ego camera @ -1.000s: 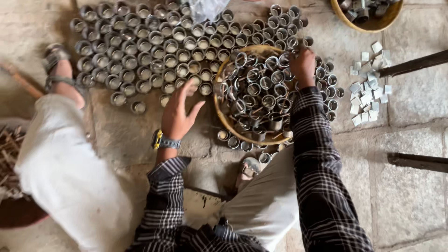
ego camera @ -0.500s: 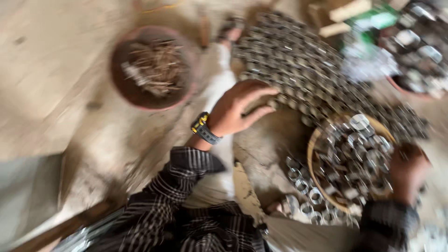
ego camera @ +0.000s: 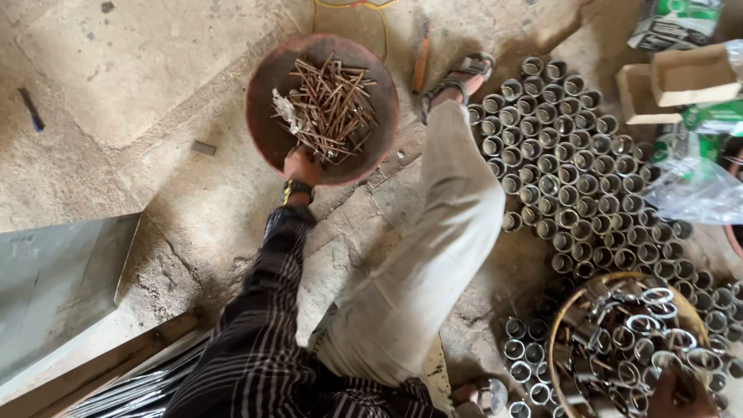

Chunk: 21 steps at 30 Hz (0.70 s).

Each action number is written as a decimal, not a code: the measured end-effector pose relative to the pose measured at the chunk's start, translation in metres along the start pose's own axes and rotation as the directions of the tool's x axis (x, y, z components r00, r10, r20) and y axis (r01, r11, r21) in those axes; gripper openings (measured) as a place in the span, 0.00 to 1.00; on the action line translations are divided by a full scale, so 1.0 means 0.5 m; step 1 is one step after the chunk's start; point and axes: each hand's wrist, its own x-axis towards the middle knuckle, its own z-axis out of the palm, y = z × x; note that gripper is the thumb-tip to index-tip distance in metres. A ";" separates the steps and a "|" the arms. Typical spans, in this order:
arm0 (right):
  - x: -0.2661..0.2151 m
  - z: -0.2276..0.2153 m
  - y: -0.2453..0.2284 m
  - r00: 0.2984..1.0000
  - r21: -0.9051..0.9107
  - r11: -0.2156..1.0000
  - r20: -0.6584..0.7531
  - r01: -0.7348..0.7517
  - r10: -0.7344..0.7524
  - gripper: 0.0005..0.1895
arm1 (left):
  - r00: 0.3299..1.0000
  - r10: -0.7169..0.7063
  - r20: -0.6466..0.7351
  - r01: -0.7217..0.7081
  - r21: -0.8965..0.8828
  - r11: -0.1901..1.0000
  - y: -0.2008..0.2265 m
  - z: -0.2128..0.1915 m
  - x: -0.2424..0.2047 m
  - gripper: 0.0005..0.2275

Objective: The person sits on the floor and repeatedly picks up small metal cups and metal rings. They insert a ring into each cup, tap it with a small hammer to secure it, and then place the assembled unit into a yellow bowl. The process is repeated continuously with parts from a large pile on the floor.

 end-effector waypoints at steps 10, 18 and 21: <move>-0.005 0.022 -0.078 0.998 0.014 0.999 0.043 -0.040 0.039 0.14 | 0.920 -0.209 0.332 0.027 0.477 0.878 0.170 0.016 0.087 0.37; -0.014 0.023 -0.094 0.998 -0.011 1.000 0.064 0.024 -0.023 0.11 | 0.844 0.134 0.519 -0.415 0.475 0.776 0.068 0.005 0.112 0.21; -0.024 0.016 -0.094 0.998 -0.034 0.998 0.048 0.045 -0.043 0.11 | 0.812 0.114 0.572 -0.407 0.415 0.813 0.022 0.037 0.123 0.13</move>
